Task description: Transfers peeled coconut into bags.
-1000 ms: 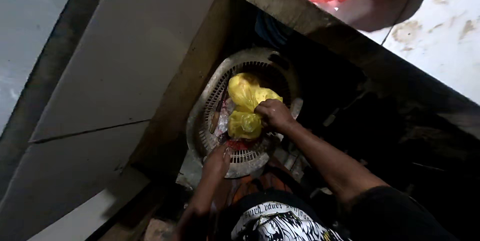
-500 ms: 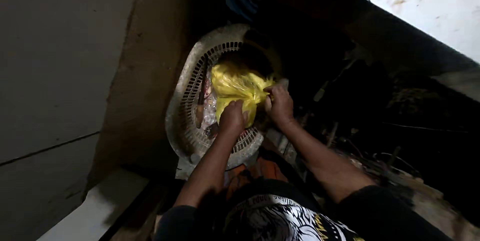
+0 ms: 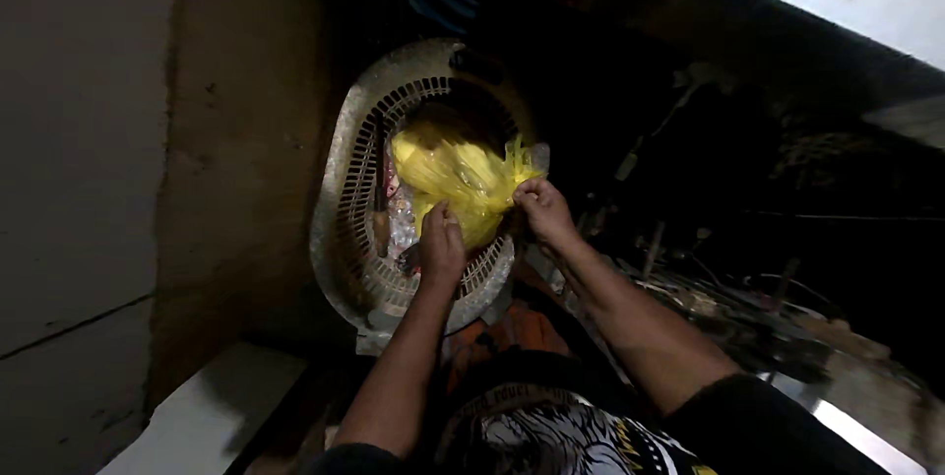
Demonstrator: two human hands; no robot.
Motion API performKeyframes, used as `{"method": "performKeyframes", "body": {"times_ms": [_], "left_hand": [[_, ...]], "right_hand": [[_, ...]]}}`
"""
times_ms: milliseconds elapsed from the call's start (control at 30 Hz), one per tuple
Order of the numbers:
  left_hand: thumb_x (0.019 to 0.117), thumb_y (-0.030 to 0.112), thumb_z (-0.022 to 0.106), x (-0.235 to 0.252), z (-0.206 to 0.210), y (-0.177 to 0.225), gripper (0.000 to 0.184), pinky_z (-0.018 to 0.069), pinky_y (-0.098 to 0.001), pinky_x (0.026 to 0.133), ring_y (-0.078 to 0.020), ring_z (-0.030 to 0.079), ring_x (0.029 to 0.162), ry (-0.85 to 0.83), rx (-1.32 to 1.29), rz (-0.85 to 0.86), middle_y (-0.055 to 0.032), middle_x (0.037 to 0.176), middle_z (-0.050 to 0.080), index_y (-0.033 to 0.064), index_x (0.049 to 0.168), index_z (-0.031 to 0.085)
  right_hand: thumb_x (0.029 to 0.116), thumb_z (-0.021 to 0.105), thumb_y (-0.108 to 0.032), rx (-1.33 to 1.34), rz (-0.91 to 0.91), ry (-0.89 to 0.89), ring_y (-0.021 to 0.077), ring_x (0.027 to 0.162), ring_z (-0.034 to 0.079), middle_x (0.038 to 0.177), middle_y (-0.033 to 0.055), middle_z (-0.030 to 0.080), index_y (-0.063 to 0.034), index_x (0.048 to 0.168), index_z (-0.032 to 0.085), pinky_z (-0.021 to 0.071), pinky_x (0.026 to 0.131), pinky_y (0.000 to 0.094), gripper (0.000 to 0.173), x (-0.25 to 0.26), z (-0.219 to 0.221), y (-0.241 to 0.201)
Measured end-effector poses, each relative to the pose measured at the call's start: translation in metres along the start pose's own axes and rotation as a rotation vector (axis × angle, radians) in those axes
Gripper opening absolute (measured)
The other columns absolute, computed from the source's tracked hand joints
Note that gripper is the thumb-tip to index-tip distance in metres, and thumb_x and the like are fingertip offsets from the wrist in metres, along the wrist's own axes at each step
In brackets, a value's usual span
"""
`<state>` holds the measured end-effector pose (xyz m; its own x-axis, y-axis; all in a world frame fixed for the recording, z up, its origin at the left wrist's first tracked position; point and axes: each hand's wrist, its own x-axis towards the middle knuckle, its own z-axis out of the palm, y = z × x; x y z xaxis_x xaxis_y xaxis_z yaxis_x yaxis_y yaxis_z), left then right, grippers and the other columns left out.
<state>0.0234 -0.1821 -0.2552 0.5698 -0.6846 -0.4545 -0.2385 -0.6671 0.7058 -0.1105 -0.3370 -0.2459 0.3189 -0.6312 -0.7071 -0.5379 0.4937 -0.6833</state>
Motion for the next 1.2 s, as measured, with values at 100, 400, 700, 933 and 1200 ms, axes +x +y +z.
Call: {"method": "performKeyframes", "body": {"times_ms": [100,400,700,933,1200], "left_hand": [[0.0983,0.000,0.048,0.015,0.002,0.011,0.054,0.0577,-0.0515,0.094,-0.0347,0.063,0.120,0.037,0.128,0.070,-0.0184,0.150,0.048,0.0134,0.151,0.050],[0.1031,0.014,0.051,0.082,-0.079,0.018,0.031,0.0501,-0.0611,0.101,-0.0403,0.063,0.120,0.097,0.375,-0.108,-0.0241,0.128,0.064,0.0010,0.130,0.061],[0.1056,0.024,0.052,0.062,-0.066,0.043,0.031,0.0629,-0.0427,0.075,-0.0211,0.072,0.078,0.329,0.006,-0.067,-0.0142,0.095,0.070,-0.0028,0.121,0.056],[0.1048,0.025,0.048,0.051,-0.034,0.017,0.043,0.0536,-0.0629,0.092,-0.0422,0.065,0.114,-0.207,0.625,-0.079,-0.0224,0.132,0.062,0.0079,0.144,0.051],[0.0980,0.023,0.062,0.021,-0.080,0.015,0.048,0.0533,-0.0684,0.085,-0.0509,0.067,0.103,-0.223,0.630,-0.442,-0.0315,0.112,0.066,-0.0032,0.136,0.050]], "right_hand": [[0.1017,0.061,-0.022,0.115,0.030,-0.053,0.0150,0.070,0.059,0.088,0.0060,0.063,-0.0108,0.119,0.060,0.0512,0.063,0.0341,0.020,-0.005,0.000,0.001],[0.1074,0.048,-0.018,0.540,0.070,0.017,0.0083,0.055,0.048,0.075,-0.0036,0.049,-0.0164,0.116,0.049,0.0497,0.053,0.0262,0.009,0.015,-0.032,0.014],[0.0932,0.073,-0.023,-0.636,-0.607,-0.211,0.0227,0.122,0.063,0.133,0.0085,0.065,-0.0130,0.124,0.070,0.0549,0.103,0.0460,0.033,-0.003,0.022,-0.013],[0.0988,0.059,-0.054,-1.195,-0.249,-0.551,0.0402,0.102,0.070,0.109,0.0170,0.073,-0.0191,0.146,0.055,0.0554,0.084,0.0646,0.059,0.004,0.045,-0.017],[0.0995,0.053,-0.062,-1.253,0.127,-0.247,0.0464,0.100,0.069,0.109,0.0242,0.070,-0.0093,0.148,0.046,0.0543,0.082,0.0673,0.072,-0.017,-0.017,-0.026]]}}
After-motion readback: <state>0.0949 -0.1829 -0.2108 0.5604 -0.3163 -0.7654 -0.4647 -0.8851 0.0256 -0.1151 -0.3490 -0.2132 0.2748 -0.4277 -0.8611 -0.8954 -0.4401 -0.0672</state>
